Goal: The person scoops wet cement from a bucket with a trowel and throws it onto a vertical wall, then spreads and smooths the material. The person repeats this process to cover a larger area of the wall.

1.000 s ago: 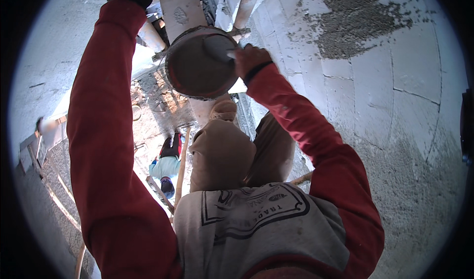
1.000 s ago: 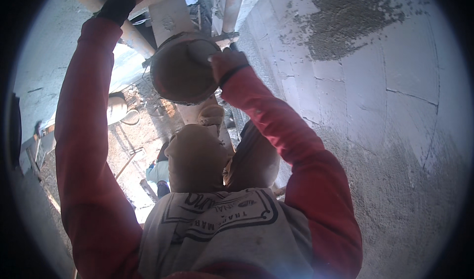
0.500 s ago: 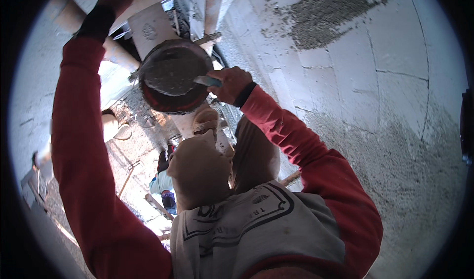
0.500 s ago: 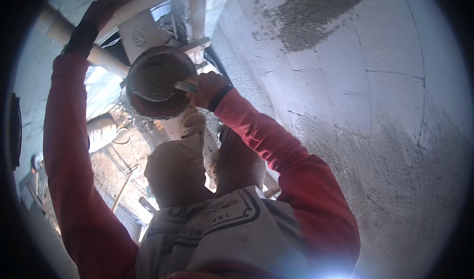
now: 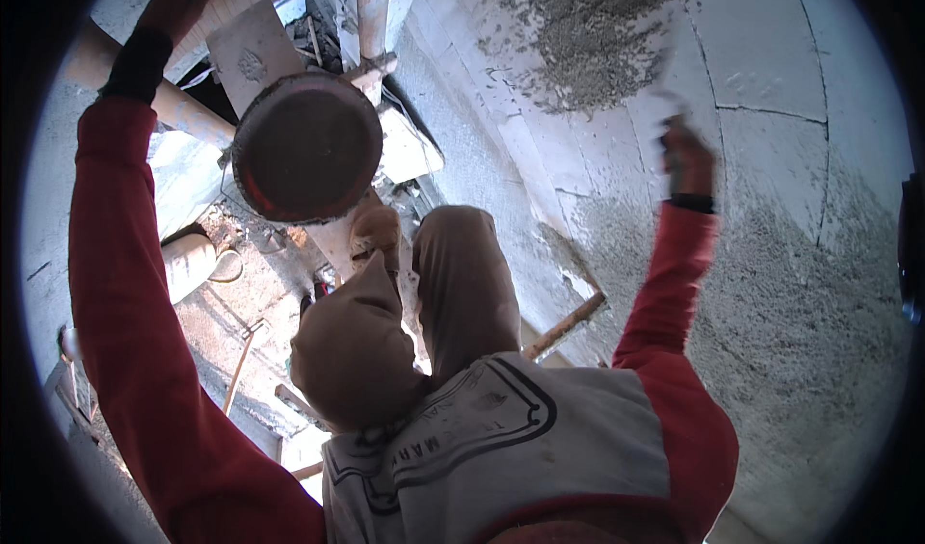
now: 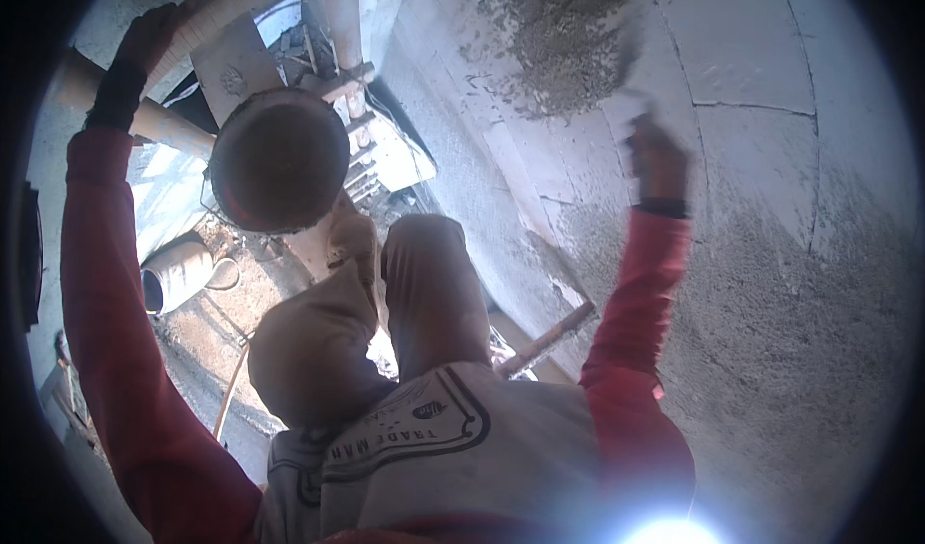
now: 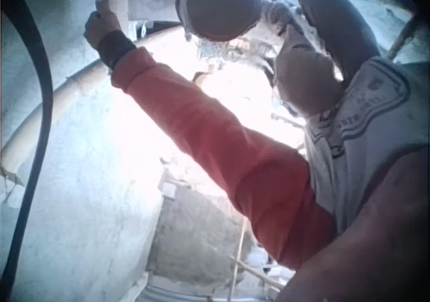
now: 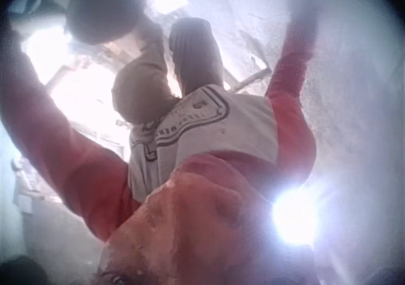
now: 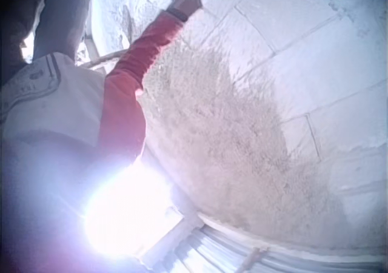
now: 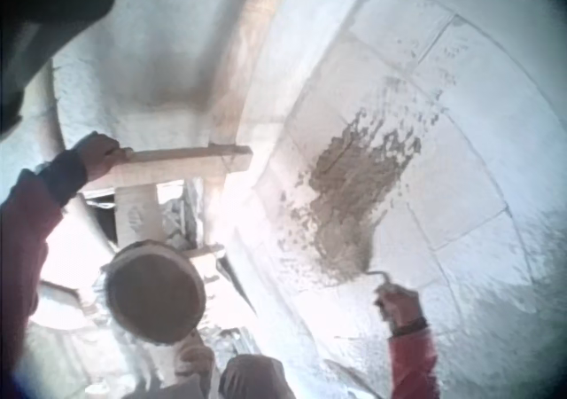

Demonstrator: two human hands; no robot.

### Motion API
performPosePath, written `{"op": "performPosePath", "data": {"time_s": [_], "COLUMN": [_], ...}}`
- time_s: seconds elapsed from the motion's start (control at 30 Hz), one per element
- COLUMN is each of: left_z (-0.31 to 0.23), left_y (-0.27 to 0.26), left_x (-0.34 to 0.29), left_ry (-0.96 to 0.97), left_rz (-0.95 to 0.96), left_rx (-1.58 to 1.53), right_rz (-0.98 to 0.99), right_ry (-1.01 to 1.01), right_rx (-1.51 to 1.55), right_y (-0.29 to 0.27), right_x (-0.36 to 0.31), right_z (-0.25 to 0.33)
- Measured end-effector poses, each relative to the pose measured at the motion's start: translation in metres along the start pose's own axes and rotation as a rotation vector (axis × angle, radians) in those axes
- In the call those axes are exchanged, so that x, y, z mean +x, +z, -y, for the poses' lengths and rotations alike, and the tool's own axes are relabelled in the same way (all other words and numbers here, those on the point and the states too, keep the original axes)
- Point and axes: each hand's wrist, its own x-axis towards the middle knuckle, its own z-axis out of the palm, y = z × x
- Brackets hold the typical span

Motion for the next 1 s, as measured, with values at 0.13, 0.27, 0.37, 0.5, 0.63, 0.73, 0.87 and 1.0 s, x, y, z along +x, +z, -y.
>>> {"op": "performPosePath", "data": {"time_s": [0.13,0.27,0.37,0.5,0.63,0.73,0.87,1.0], "left_z": [0.057,0.082,-0.043,-0.053,-0.048,-0.065,-0.028,-0.009], "left_y": [0.038,0.042,-0.026,-0.038,-0.038,-0.042,-0.025,0.001], "left_x": [0.026,0.033,-0.023,-0.036,-0.041,-0.050,-0.017,0.001], "left_ry": [0.256,0.392,0.021,-0.031,-0.003,-0.014,0.044,0.038], "left_rz": [-0.121,-0.124,-0.095,-0.091,-0.125,-0.139,-0.022,0.032], "left_rx": [0.365,0.474,0.149,0.106,0.131,0.048,0.151,0.077], "right_rz": [-0.036,0.194,0.332,0.433,0.626,0.797,0.775,0.741], "right_ry": [-0.308,-0.572,-0.895,-1.062,-0.935,-0.728,-0.702,-0.613], "right_rx": [-0.005,-0.322,-0.616,-0.578,-0.663,-0.679,-0.604,-0.345], "right_y": [-0.045,0.046,0.131,0.262,0.326,0.317,0.283,0.253], "right_x": [-0.031,-0.007,-0.046,-0.073,-0.124,-0.120,-0.118,-0.107], "right_z": [0.115,0.112,0.125,0.105,0.121,0.122,0.123,0.096]}}
